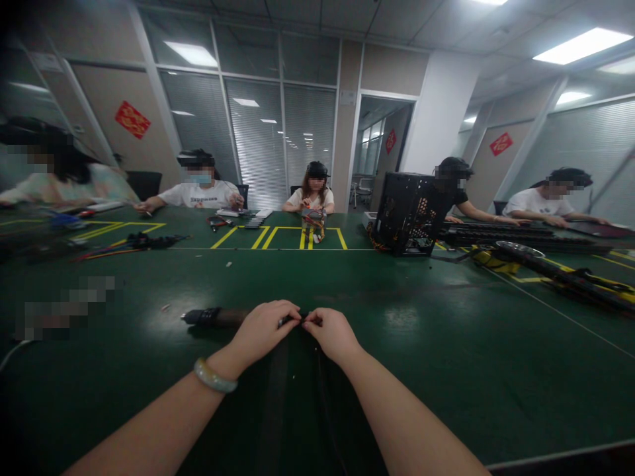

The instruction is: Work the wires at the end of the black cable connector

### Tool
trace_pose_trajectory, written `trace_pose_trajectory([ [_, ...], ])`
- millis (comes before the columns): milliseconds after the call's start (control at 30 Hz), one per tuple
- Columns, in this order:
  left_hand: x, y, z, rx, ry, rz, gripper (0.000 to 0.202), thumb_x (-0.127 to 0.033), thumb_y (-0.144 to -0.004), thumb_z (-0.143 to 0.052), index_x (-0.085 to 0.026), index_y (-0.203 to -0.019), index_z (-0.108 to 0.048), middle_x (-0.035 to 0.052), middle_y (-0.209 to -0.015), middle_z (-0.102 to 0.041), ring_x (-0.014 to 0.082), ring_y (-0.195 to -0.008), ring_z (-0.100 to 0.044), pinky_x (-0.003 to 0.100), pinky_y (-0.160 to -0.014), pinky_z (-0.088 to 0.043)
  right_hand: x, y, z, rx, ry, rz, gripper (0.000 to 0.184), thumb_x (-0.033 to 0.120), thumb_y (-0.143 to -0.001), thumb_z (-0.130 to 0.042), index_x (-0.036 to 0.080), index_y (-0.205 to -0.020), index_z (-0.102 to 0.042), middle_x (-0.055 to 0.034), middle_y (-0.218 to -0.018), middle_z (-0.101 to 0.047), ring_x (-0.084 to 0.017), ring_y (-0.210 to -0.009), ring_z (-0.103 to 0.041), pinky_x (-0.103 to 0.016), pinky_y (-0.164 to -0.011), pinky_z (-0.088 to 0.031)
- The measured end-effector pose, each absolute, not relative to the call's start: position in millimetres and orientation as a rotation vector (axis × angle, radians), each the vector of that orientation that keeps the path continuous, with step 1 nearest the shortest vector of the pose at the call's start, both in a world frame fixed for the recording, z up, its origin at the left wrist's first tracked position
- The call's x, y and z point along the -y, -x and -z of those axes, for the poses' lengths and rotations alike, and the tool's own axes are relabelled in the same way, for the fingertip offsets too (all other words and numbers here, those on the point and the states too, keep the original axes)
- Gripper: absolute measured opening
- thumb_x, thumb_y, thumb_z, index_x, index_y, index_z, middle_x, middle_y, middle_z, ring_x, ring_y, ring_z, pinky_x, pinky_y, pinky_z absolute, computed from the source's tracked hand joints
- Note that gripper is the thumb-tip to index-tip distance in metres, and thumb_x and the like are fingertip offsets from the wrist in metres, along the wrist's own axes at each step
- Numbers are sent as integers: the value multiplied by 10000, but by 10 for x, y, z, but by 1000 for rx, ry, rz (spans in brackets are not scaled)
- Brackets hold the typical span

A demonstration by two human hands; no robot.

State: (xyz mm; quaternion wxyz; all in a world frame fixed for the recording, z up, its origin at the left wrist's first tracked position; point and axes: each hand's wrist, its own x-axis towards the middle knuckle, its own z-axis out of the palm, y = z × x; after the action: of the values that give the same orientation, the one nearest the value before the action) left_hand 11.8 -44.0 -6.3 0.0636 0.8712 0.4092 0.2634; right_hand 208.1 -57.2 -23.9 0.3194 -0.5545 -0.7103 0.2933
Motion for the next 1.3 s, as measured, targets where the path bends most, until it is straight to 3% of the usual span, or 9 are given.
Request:
trace_pose_trajectory([
  [767, 431, -100, 83, -1220, -2691, -763, 99, -249, -883, -598, -257, -963, -656, 0, -1063, -651, 201, -1005, -586, 350, -885, -426, 563, -2077, 270, 1862, 1443, -772, 138, 283, -849, -611, 204, -880, -720, -3, -845, -711, -163, -761, -639, -237, -667, -442],
  [1000, 436, -113, 100, -1271, -2614, -826, 81, -255, -864, -629, -241, -943, -626, -8, -989, -655, 195, -965, -598, 346, -883, -432, 564, -2069, 292, 1838, 1457, -795, 121, 288, -855, -611, 216, -881, -705, 11, -845, -707, -159, -758, -637, -236, -656, -445],
  [1300, 422, -109, 106, -1258, -2629, -786, 43, -218, -872, -604, -234, -904, -629, 2, -1007, -653, 200, -970, -594, 357, -886, -433, 600, -2021, 240, 1961, 1506, -555, 96, 268, -877, -591, 225, -898, -673, 5, -862, -684, -158, -775, -619, -246, -678, -433],
])
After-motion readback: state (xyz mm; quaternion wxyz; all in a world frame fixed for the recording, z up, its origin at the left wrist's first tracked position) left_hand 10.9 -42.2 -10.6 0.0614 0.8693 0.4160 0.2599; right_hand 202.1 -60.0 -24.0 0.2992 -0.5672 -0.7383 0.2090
